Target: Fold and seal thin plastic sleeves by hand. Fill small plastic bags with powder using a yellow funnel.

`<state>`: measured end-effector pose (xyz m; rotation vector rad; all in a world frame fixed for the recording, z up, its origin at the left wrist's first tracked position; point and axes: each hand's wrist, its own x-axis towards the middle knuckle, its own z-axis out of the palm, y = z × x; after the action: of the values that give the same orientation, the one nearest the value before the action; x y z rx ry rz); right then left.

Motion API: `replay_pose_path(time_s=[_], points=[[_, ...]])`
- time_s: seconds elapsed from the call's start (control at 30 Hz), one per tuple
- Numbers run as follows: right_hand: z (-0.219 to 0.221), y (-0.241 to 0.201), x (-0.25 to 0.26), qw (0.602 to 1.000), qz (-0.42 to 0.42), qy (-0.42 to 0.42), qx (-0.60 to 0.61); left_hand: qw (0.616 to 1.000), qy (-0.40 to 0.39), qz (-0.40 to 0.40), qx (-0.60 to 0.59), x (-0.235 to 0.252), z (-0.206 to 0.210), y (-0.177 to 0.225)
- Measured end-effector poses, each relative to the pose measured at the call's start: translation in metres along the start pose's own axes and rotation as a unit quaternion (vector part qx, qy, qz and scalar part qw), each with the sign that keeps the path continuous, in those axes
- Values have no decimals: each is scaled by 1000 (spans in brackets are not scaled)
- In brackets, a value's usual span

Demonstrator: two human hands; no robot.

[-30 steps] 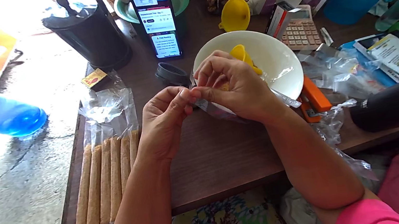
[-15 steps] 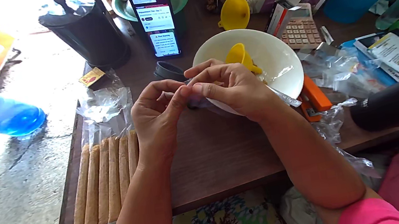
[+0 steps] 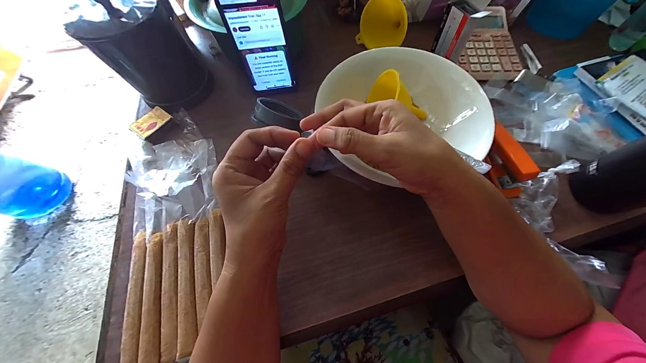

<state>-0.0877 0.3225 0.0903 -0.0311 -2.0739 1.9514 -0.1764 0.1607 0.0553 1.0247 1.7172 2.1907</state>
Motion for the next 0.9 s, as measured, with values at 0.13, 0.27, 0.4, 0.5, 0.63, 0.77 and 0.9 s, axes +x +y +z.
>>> replay_pose_path(time_s=[0.13, 0.27, 0.4, 0.5, 0.63, 0.77, 0.9], points=[[-1, 1, 0, 1000, -5, -3, 4, 1000, -7, -17, -10, 0, -1, 0], [-1, 0, 0, 1000, -6, -4, 6, 999, -26, -29, -36, 1, -2, 0], [-1, 1, 0, 1000, -4, -12, 19, 993, -45, -66, -92, 1, -4, 0], [-2, 1, 1, 999, -3, -21, 31, 987, -59, -89, -121, 2, -4, 1], [-2, 1, 0, 999, -5, -27, 34, 981, -66, -105, -147, 3, -5, 1], [-2, 1, 0, 999, -2, -29, 32, 981, -66, -102, -151, 3, -5, -1], [-2, 1, 0, 999, -2, -30, 35, 981, -68, -102, -150, 3, -6, -1]])
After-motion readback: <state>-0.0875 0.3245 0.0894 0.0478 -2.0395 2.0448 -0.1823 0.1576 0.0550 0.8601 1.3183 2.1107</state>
